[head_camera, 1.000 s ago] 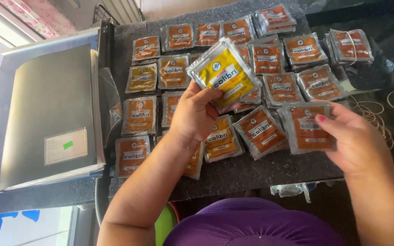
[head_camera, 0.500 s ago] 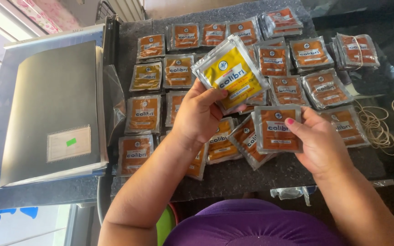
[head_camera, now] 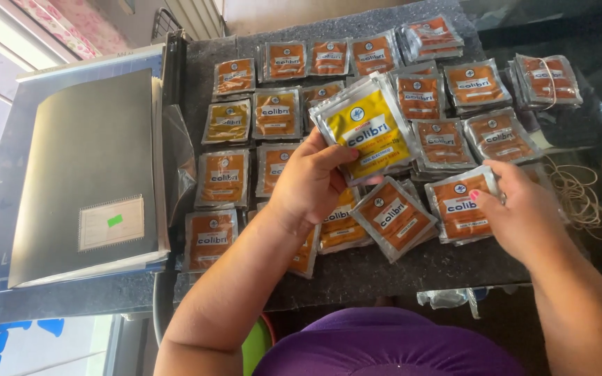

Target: The person is organizing and stacking small product packets on a counter.

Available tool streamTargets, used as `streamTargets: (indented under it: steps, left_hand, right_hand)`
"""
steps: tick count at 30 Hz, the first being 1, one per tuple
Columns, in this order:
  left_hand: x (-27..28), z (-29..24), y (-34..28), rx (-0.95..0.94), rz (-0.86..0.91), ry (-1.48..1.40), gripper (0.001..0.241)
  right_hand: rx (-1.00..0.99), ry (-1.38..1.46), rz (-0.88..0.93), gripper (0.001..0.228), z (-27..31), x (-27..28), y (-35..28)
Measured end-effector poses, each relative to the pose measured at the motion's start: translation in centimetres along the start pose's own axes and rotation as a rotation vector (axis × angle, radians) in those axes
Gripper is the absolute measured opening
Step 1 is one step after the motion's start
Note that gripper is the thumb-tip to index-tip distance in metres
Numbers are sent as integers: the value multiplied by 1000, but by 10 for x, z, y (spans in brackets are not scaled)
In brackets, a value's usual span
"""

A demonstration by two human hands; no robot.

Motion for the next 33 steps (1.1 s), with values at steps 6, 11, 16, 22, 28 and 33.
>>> streamTargets:
  steps: [6, 11, 16, 22, 28, 33]
  left_hand:
    - [1, 5, 3, 6, 28, 18, 49]
    - [-2, 9, 4, 30, 25, 32, 54]
    - [-10, 10, 1, 13, 57, 102, 55]
    - [-11, 12, 4, 8, -67, 195, 58]
    - [-15, 18, -1, 14, -185, 505, 45]
    - [-4, 12, 10, -15, 2, 58, 46]
  right_hand:
    - [13, 60, 20, 72, -3, 1, -8]
    - [71, -53, 36, 73, -13, -22, -1]
    - [205, -345, 28, 82, -24, -40, -7]
    - [819, -524, -455, 69, 2, -19, -20]
    - [707, 356, -145, 55, 74, 4, 7]
    - [57, 292, -135, 23, 147, 46, 3]
Point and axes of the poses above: each hand's wrist, its own y-axis towards the middle knuckle, its own x-axis out of the back of the hand, z = x × y, the point moved 2 cm from there along y, towards the middle knuckle, and after that the axes turned 11 degrees about x, right-handed, at the moved point
